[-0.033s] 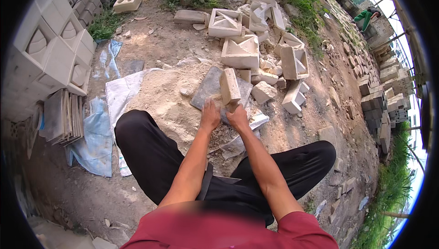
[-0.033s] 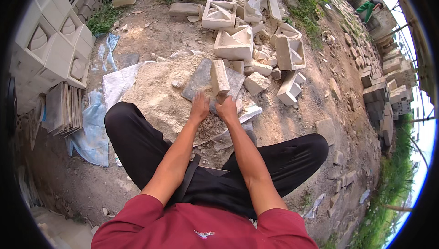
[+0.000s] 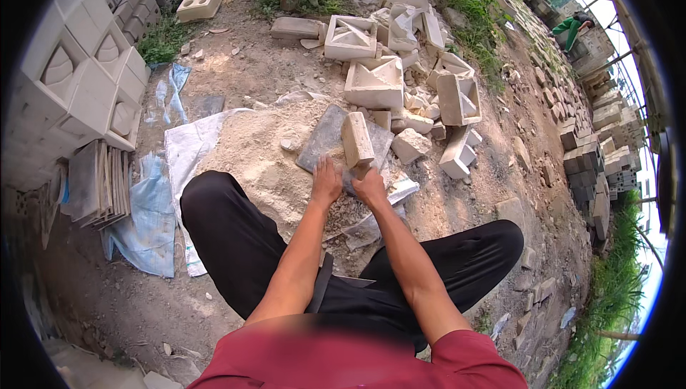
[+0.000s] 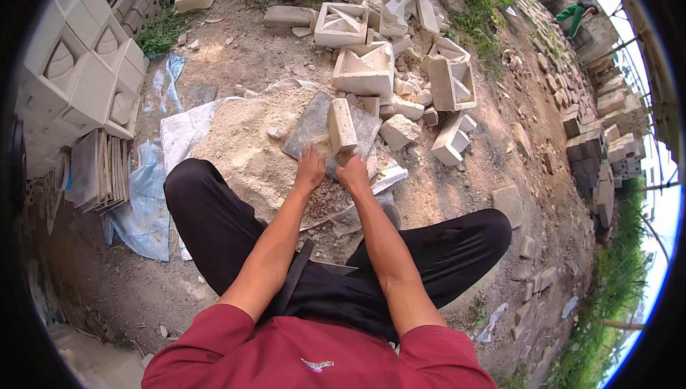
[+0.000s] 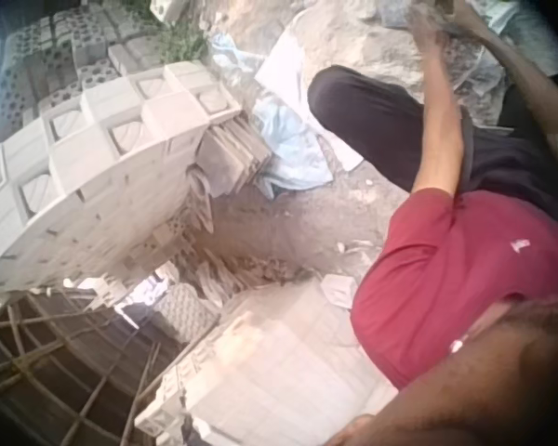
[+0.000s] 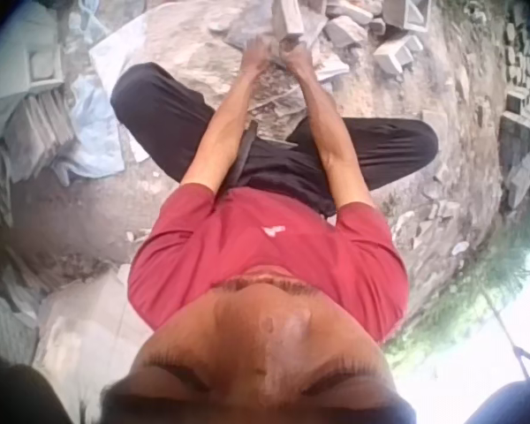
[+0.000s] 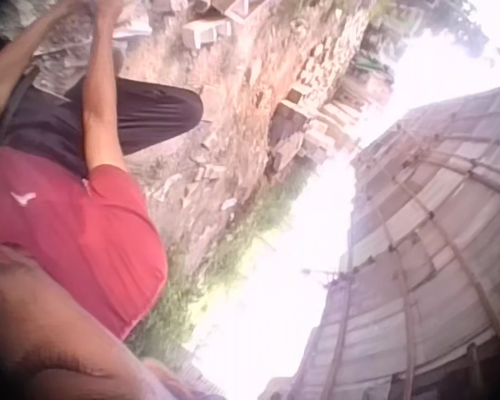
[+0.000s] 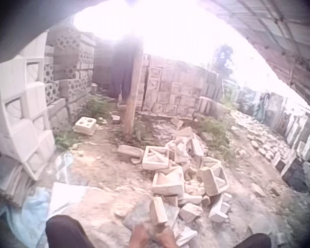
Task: The person uses a trowel and a stone fragment to chip away and shape a concrete block while sitting on the ground.
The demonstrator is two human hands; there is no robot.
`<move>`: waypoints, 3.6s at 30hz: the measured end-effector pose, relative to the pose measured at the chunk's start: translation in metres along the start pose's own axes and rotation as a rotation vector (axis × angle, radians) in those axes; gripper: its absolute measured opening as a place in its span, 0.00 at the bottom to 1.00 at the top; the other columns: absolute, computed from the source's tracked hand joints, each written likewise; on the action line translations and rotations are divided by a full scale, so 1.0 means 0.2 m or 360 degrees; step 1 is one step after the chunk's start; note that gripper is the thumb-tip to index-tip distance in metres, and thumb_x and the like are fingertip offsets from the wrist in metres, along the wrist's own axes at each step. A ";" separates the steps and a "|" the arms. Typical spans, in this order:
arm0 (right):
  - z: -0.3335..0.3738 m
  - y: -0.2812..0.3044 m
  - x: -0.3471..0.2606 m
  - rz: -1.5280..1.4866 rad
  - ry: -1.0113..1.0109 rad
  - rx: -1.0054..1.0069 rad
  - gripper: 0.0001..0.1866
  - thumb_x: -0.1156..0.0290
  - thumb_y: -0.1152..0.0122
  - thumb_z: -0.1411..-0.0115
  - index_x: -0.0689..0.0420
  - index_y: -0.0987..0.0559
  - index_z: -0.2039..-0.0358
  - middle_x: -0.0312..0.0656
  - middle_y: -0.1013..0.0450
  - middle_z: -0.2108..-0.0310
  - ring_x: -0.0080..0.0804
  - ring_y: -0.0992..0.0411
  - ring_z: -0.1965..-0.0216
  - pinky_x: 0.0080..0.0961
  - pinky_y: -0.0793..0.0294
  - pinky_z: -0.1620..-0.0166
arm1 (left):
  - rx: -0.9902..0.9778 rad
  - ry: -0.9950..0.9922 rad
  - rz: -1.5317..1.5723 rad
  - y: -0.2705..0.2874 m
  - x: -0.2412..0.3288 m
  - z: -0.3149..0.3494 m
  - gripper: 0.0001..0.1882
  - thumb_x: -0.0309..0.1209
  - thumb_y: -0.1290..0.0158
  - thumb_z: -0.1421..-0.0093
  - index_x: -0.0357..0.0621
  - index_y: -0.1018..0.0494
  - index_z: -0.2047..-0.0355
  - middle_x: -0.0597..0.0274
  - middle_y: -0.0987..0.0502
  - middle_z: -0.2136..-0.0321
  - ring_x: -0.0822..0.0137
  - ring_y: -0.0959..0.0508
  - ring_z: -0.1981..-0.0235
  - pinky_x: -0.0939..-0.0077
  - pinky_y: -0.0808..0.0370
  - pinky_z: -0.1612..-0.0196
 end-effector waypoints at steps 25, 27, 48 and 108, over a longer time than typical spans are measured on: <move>0.05 -0.02 0.01 -0.0013 0.0066 -0.0161 0.33 0.58 0.34 0.53 0.75 0.31 0.57 0.68 0.26 0.62 0.62 0.26 0.57 0.45 0.26 0.54 | -0.0106 0.0456 0.1876 -0.11 -0.01 -0.17 0.48 0.65 0.80 0.35 0.32 0.46 0.36 0.49 0.38 0.38 0.59 0.40 0.36 0.70 0.46 0.34; 0.06 -0.01 -0.15 -0.0072 0.0156 -0.0209 0.33 0.58 0.34 0.53 0.75 0.32 0.57 0.69 0.27 0.62 0.62 0.27 0.56 0.45 0.26 0.53 | -0.0035 0.0434 0.2031 -0.07 -0.17 -0.22 0.49 0.67 0.79 0.36 0.32 0.47 0.35 0.50 0.41 0.36 0.59 0.41 0.35 0.70 0.48 0.33; 0.15 -0.17 -0.19 -0.0016 0.0159 -0.0208 0.29 0.56 0.40 0.45 0.72 0.32 0.57 0.70 0.27 0.63 0.66 0.28 0.57 0.49 0.27 0.53 | -0.0012 -0.0083 0.1139 1.42 0.70 -0.17 0.25 0.48 0.55 0.33 0.39 0.31 0.49 0.55 0.22 0.57 0.66 0.23 0.55 0.71 0.29 0.51; 0.05 -0.09 -0.10 -0.0076 0.0094 -0.0073 0.30 0.54 0.44 0.42 0.74 0.30 0.56 0.71 0.27 0.62 0.67 0.28 0.57 0.50 0.29 0.52 | -0.0561 -0.0311 -0.0461 1.28 0.82 0.09 0.33 0.50 0.50 0.37 0.32 0.35 0.44 0.37 0.28 0.48 0.45 0.28 0.46 0.61 0.31 0.44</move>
Point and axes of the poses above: each hand's wrist, its own z-axis away from the middle knuckle, its own y-axis out of the back of the hand, x = y × z, the point moved 7 cm from there along -z, towards the middle knuckle
